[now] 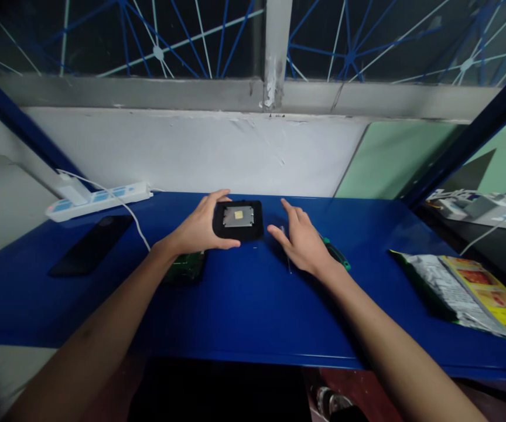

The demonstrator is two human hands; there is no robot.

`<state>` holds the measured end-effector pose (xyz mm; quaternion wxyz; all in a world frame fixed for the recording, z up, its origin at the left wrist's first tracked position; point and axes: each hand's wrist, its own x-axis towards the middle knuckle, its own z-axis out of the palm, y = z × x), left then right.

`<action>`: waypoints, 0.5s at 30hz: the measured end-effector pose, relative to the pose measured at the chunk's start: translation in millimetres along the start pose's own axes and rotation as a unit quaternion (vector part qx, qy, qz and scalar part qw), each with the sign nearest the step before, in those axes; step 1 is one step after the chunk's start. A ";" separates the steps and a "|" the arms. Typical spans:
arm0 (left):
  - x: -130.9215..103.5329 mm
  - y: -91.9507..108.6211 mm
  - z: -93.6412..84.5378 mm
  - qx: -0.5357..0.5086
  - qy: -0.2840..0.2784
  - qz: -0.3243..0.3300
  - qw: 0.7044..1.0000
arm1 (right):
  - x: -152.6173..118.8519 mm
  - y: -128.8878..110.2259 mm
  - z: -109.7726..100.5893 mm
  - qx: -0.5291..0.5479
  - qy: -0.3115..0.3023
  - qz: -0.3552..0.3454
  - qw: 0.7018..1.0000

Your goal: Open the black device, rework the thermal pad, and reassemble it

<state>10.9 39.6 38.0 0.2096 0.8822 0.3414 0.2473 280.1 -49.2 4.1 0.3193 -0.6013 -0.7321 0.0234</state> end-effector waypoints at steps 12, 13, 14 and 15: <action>-3.2 3.9 -9.5 -0.004 0.073 -0.046 0.996 | -0.4 6.4 17.4 -0.101 -0.043 0.085 0.990; -6.5 8.6 -7.3 0.004 0.058 -0.042 0.997 | -0.1 6.7 16.2 -0.102 -0.036 0.090 0.990; -10.6 13.5 -4.6 0.013 0.041 -0.032 0.999 | 0.2 7.0 14.7 -0.104 -0.028 0.095 0.990; -15.5 18.3 -1.3 0.022 0.021 -0.019 0.999 | 0.6 7.3 12.7 -0.106 -0.018 0.103 0.989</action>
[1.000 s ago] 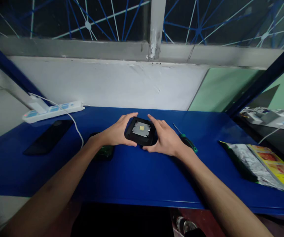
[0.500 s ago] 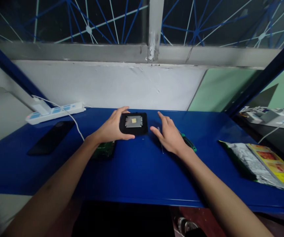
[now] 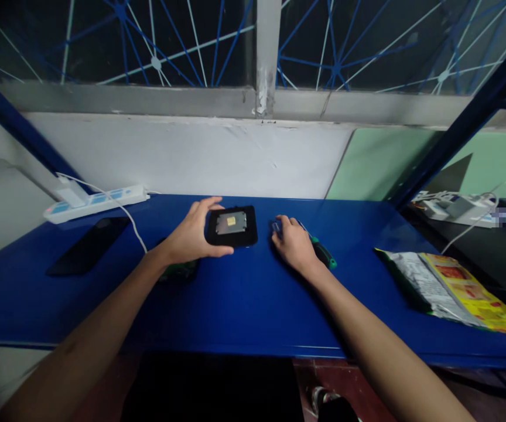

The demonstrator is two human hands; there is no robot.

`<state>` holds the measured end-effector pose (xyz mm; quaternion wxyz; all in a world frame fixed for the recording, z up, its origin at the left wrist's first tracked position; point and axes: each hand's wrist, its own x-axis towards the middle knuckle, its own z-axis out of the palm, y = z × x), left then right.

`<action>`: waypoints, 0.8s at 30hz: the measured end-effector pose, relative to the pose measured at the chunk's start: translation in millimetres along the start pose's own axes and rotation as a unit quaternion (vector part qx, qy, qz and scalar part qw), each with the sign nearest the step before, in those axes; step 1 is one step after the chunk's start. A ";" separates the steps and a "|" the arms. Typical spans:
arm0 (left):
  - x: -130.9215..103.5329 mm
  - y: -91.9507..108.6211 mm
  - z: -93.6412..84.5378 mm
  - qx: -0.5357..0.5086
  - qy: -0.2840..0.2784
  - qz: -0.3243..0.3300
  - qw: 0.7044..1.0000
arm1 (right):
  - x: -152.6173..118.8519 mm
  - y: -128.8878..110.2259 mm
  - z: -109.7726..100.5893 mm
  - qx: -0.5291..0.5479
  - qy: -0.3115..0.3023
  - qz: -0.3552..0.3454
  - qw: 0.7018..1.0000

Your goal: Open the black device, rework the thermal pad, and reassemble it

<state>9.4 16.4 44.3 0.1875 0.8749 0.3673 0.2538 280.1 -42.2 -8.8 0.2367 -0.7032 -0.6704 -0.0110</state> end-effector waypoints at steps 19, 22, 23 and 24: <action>-35.7 22.9 41.2 0.120 -0.103 0.146 0.977 | -10.9 -15.2 -15.0 0.259 0.232 -0.110 0.931; -35.3 21.1 41.7 0.121 -0.102 0.152 0.976 | -13.1 -17.1 -11.4 0.287 0.231 -0.096 0.925; -35.1 20.7 41.7 0.119 -0.103 0.154 0.975 | -13.8 -17.8 -10.1 0.294 0.228 -0.094 0.923; -35.0 20.3 41.6 0.117 -0.105 0.157 0.975 | -14.5 -18.4 -8.9 0.300 0.222 -0.093 0.923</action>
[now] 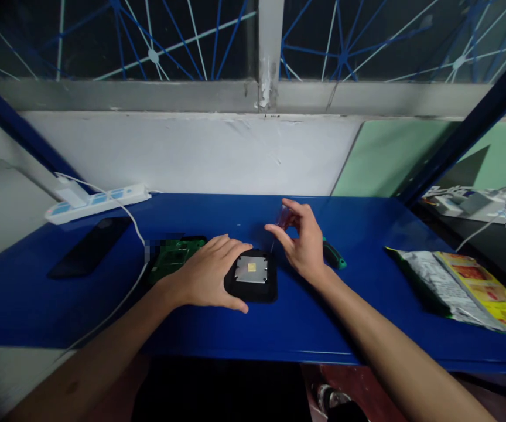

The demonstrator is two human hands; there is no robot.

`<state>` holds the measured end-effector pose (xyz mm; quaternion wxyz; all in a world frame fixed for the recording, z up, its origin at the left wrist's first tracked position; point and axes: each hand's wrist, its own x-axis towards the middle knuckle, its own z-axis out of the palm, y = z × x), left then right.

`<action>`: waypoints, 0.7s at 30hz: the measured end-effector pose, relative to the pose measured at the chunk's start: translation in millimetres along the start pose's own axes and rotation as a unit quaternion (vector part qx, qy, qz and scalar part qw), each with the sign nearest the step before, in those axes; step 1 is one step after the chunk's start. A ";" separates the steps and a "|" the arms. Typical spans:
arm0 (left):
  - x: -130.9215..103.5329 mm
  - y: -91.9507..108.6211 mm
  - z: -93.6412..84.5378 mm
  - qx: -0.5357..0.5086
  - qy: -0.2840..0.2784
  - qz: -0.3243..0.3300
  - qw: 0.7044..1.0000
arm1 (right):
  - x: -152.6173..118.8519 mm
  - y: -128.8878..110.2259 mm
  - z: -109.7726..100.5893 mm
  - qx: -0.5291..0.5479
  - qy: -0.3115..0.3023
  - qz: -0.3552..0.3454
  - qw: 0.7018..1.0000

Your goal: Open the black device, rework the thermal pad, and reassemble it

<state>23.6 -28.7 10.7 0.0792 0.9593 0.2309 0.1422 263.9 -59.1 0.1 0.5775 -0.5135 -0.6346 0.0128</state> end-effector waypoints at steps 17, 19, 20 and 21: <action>-0.5 1.5 0.7 -0.009 -0.005 -0.001 1.000 | -8.1 -2.3 3.1 -0.011 -0.029 -0.012 0.999; -0.7 1.3 1.3 -0.008 -0.003 0.001 1.000 | -8.0 -2.6 3.1 -0.005 -0.031 -0.018 0.999; -0.8 1.2 1.6 -0.006 -0.003 0.001 1.000 | -7.8 -3.0 3.0 0.001 -0.033 -0.022 0.999; -0.9 1.0 1.8 -0.005 -0.003 0.002 1.000 | -7.6 -3.4 2.9 0.007 -0.034 -0.025 0.999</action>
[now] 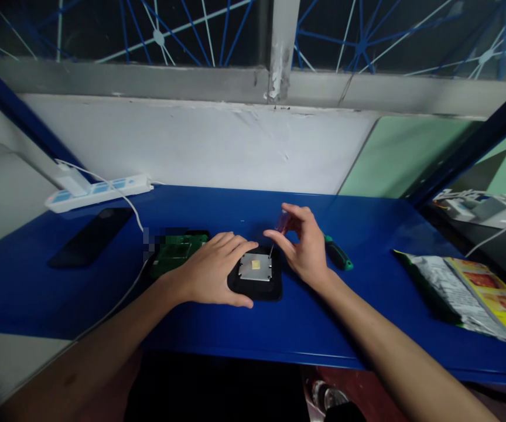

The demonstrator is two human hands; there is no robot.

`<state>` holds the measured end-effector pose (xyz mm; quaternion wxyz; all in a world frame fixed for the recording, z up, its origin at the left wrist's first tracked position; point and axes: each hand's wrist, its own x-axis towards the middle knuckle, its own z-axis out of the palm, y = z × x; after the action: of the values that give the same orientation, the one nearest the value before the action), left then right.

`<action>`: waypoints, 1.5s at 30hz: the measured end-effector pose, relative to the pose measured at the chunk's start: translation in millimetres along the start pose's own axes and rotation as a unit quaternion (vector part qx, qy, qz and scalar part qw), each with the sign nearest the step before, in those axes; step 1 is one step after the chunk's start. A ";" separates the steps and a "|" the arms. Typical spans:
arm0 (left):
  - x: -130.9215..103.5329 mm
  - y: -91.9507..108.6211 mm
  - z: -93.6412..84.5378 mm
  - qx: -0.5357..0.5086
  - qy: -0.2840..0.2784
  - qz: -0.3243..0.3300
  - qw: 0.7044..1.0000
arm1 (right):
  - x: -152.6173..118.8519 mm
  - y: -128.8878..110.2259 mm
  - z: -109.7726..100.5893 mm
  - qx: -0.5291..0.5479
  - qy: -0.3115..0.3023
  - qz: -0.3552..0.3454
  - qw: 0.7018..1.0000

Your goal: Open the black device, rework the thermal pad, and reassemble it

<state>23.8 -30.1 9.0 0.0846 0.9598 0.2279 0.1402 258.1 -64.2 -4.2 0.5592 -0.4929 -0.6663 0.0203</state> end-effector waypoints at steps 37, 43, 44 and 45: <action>1.9 -0.4 -2.4 -0.011 -0.031 -0.004 0.999 | 4.5 -22.9 -7.9 0.119 -0.044 0.021 0.992; 1.5 -0.7 -2.8 -0.012 -0.033 -0.001 0.999 | 8.8 -14.1 -6.8 0.088 0.011 -0.030 0.996; 1.3 -0.6 -2.9 -0.011 -0.034 -0.001 0.999 | 9.2 -14.9 -7.0 0.084 0.015 -0.024 0.996; 1.2 -0.5 -3.1 -0.009 -0.035 -0.001 0.999 | 9.2 -16.0 -7.2 0.082 0.013 -0.015 0.996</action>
<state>23.6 -28.9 12.1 0.1014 0.9631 0.2242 0.1091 254.4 -69.9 14.5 0.6062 -0.4360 -0.6624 0.0604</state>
